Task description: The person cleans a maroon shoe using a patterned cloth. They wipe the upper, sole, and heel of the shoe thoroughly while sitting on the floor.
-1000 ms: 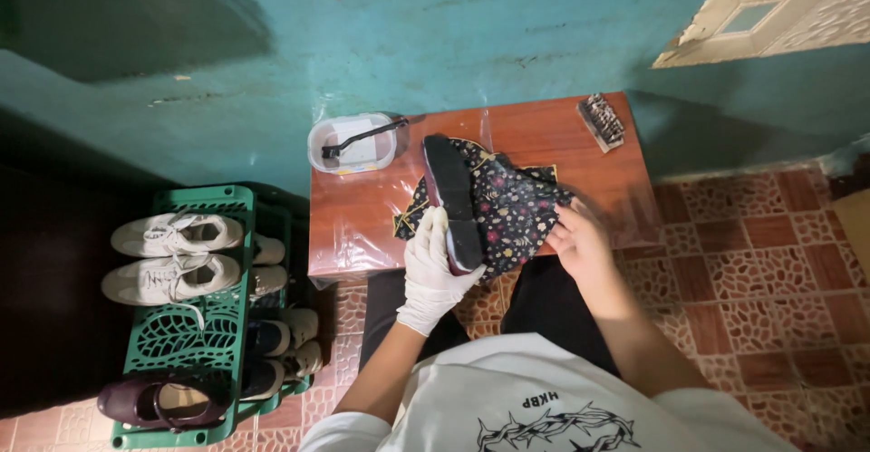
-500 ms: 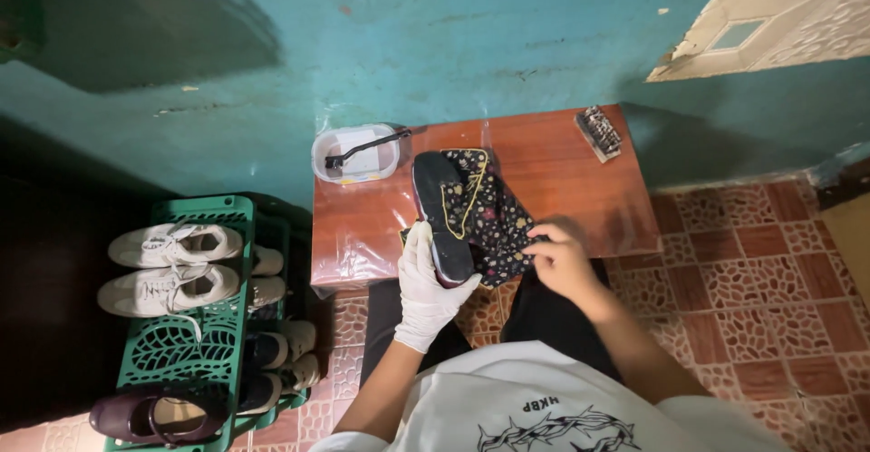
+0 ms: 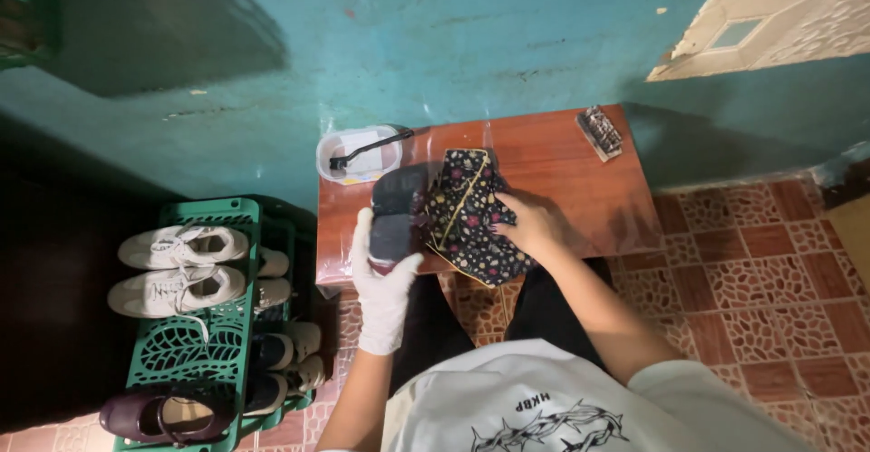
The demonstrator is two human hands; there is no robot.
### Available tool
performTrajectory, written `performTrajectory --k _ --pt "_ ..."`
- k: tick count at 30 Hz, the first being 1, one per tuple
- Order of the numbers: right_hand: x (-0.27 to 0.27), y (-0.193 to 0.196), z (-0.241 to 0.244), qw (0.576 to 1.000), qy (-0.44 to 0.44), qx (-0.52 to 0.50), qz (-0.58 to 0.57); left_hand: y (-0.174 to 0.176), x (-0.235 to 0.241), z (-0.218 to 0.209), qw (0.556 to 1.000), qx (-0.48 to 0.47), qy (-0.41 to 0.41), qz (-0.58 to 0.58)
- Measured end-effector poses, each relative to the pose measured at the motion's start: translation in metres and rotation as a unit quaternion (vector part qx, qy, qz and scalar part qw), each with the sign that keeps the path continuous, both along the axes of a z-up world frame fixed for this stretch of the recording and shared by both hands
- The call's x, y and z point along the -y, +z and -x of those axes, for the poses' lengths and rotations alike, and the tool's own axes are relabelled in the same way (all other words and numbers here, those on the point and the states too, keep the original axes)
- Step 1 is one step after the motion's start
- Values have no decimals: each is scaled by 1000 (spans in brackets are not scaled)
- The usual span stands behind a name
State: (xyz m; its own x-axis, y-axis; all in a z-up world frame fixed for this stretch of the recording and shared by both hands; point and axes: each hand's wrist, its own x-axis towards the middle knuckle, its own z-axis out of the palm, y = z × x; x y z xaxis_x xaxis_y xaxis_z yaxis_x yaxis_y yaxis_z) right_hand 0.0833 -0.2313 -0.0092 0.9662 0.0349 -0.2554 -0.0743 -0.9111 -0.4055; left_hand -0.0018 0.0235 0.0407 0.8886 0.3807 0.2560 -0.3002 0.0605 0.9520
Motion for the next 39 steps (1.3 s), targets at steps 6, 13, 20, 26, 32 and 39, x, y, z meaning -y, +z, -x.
performTrajectory --k 6,13,20,26,32,39 --pt "14 57 7 996 -85 14 -32 4 47 2 967 72 -43 -240" --pt "85 -39 8 987 -78 86 -110 -63 81 -11 879 104 -25 -465" --pt "25 -44 -19 714 -367 77 -591 -52 72 -14 860 -47 -58 -504" --pt "-39 15 25 916 39 179 -357 -73 85 -28 885 173 79 -424" --pt "-12 -40 36 934 81 287 -199 -58 97 -24 915 93 82 -383" --pt "14 -85 -9 807 -342 75 -475 -21 96 -19 938 33 24 -345"
